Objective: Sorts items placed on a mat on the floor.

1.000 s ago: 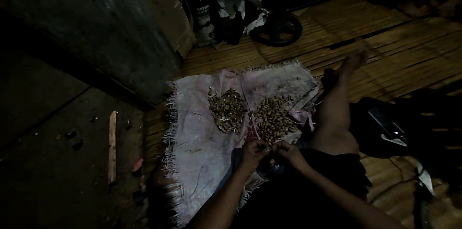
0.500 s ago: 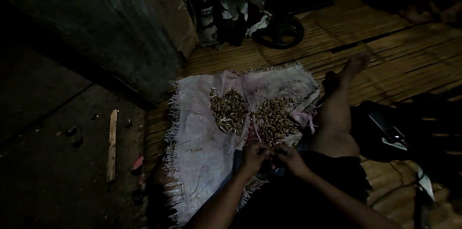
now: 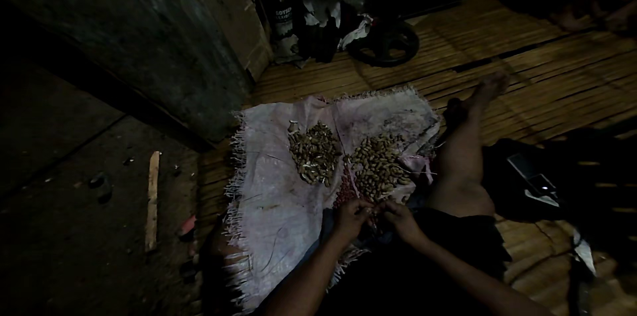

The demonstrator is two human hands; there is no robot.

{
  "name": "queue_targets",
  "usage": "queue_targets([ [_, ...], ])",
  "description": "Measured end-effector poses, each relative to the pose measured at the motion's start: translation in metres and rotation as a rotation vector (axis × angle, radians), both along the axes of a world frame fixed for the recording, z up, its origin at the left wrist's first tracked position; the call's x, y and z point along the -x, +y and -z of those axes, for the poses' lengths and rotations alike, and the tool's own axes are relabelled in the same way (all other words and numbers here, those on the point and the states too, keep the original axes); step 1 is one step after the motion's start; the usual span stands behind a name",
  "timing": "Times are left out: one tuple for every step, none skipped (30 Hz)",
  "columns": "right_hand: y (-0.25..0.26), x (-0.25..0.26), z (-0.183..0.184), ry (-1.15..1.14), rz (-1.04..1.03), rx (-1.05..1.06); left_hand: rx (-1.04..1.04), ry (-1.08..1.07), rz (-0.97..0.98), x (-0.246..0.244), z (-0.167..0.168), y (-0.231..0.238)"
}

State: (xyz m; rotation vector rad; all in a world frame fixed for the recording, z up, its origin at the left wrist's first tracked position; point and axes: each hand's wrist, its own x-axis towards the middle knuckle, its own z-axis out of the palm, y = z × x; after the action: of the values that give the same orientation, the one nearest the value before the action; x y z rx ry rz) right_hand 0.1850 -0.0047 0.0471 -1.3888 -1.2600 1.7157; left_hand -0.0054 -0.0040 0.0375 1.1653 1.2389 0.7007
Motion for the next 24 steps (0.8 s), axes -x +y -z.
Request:
queue_targets([
  [0.000,-0.001,0.002,-0.004,0.002,-0.009,0.010,-0.016,-0.012,-0.001,0.001,0.000],
  [0.001,-0.002,0.003,-0.020,0.005,-0.019,0.026,-0.035,-0.020,-0.001,0.001,0.000],
  [0.001,-0.003,0.003,-0.040,0.005,-0.024,0.042,-0.057,-0.022,-0.001,0.001,0.000],
  [0.001,-0.004,0.003,-0.047,0.009,-0.017,0.058,-0.082,-0.028,-0.001,0.001,-0.001],
  [0.001,-0.003,0.001,-0.045,0.020,-0.003,0.074,-0.106,-0.032,-0.001,0.001,-0.001],
  [0.001,-0.003,0.001,-0.045,0.028,0.008,0.091,-0.132,-0.040,-0.001,0.001,0.000],
  [0.002,-0.002,0.001,-0.045,0.034,0.012,0.110,-0.158,-0.050,-0.001,0.000,0.000],
  [0.002,-0.003,0.002,-0.043,0.035,0.010,0.133,-0.182,-0.064,-0.002,-0.001,0.001],
  [0.002,-0.004,0.003,-0.037,0.035,0.002,0.159,-0.203,-0.081,-0.002,-0.001,0.001],
  [0.002,-0.004,0.005,-0.023,0.039,-0.010,0.185,-0.209,-0.101,-0.003,-0.003,0.002],
  [0.001,-0.003,0.006,-0.002,0.045,-0.013,0.203,-0.201,-0.120,-0.003,-0.005,0.001],
  [0.000,-0.002,0.006,0.013,0.055,-0.017,0.211,-0.184,-0.128,-0.002,-0.007,0.000],
  [-0.002,-0.001,0.005,0.020,0.057,-0.009,0.205,-0.157,-0.127,0.000,-0.008,-0.002],
  [-0.003,-0.001,0.003,0.015,0.048,0.002,0.184,-0.126,-0.126,0.000,-0.007,-0.003],
  [-0.003,-0.001,0.001,-0.003,0.034,0.005,0.157,-0.079,-0.123,0.000,-0.005,-0.003],
  [-0.003,-0.001,0.000,-0.032,0.011,0.004,0.136,-0.019,-0.120,-0.001,-0.006,-0.002],
  [-0.002,-0.001,0.002,-0.065,-0.002,0.002,0.119,0.035,-0.118,-0.001,-0.007,-0.002],
  [-0.002,0.000,0.003,-0.095,-0.008,-0.003,0.109,0.078,-0.102,-0.002,-0.008,-0.001],
  [-0.002,0.001,0.003,-0.124,-0.014,-0.015,0.111,0.095,-0.084,-0.001,-0.005,-0.001],
  [-0.002,0.003,0.003,-0.152,-0.022,-0.037,0.107,0.113,-0.059,0.000,-0.001,-0.001],
  [-0.001,0.004,0.004,-0.187,-0.039,-0.057,0.097,0.115,-0.035,0.000,0.002,-0.001],
  [0.000,0.003,0.004,-0.227,-0.060,-0.081,0.092,0.108,-0.010,0.000,0.003,-0.002],
  [0.001,0.003,0.004,-0.264,-0.081,-0.110,0.093,0.097,0.013,0.001,0.002,-0.002],
  [0.001,0.003,0.005,-0.299,-0.101,-0.141,0.095,0.078,0.029,0.002,0.001,-0.003],
])
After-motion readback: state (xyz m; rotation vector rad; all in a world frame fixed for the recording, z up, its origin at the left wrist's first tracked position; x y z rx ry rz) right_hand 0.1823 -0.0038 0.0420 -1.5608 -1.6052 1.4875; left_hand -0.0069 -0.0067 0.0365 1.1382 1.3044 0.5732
